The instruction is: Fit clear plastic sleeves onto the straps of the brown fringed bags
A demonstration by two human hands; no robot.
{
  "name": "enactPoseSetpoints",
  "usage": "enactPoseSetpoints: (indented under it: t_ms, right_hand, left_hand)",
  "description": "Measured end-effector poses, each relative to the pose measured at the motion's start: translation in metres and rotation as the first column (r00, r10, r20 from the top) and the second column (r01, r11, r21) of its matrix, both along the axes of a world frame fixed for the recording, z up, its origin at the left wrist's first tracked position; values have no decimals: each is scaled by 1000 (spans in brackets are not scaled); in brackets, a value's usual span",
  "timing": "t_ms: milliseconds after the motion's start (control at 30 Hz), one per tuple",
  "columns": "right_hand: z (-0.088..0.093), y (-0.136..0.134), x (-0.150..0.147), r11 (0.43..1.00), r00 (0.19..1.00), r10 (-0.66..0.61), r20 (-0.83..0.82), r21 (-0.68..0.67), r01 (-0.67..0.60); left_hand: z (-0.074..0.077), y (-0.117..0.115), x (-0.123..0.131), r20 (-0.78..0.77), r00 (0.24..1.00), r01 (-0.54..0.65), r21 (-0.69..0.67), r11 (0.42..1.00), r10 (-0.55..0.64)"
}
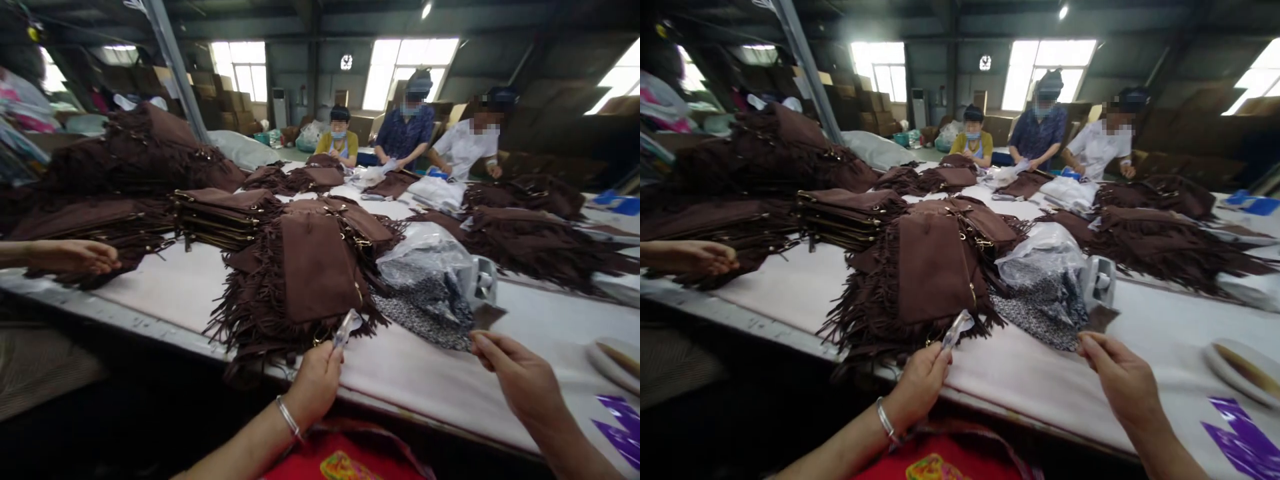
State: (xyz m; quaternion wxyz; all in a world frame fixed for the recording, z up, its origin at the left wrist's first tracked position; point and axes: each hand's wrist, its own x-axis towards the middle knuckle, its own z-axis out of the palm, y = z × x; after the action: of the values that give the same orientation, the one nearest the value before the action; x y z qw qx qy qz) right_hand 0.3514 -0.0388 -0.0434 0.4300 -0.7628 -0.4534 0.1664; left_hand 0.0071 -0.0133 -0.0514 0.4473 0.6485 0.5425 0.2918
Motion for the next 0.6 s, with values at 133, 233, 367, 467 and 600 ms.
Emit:
enactPoseSetpoints:
  t_ms: [133,233,367,467,600]
  right_hand:
    - [21,-10,-98,798,791,552,-264,-108,-593]
    - [31,3,-159,701,717,652,-245,-165,-694]
    - [24,22,-197,692,710,648,-275,-178,-700]
    - [14,28,-206,685,715,641,-280,-210,-697]
    - [3,26,-209,732,786,569,-241,-286,-618]
  left_hand:
    - [2,-4,-1,-236,971,79,177,981,-36]
    - [-1,-7,-3,-447,894,172,261,950,-39]
    - [-5,-9,-11,-619,785,273,316,909,-21]
    - [-3,-9,-16,-657,753,298,348,889,5]
    - [-1,-9,-17,-687,727,347,365,864,-1]
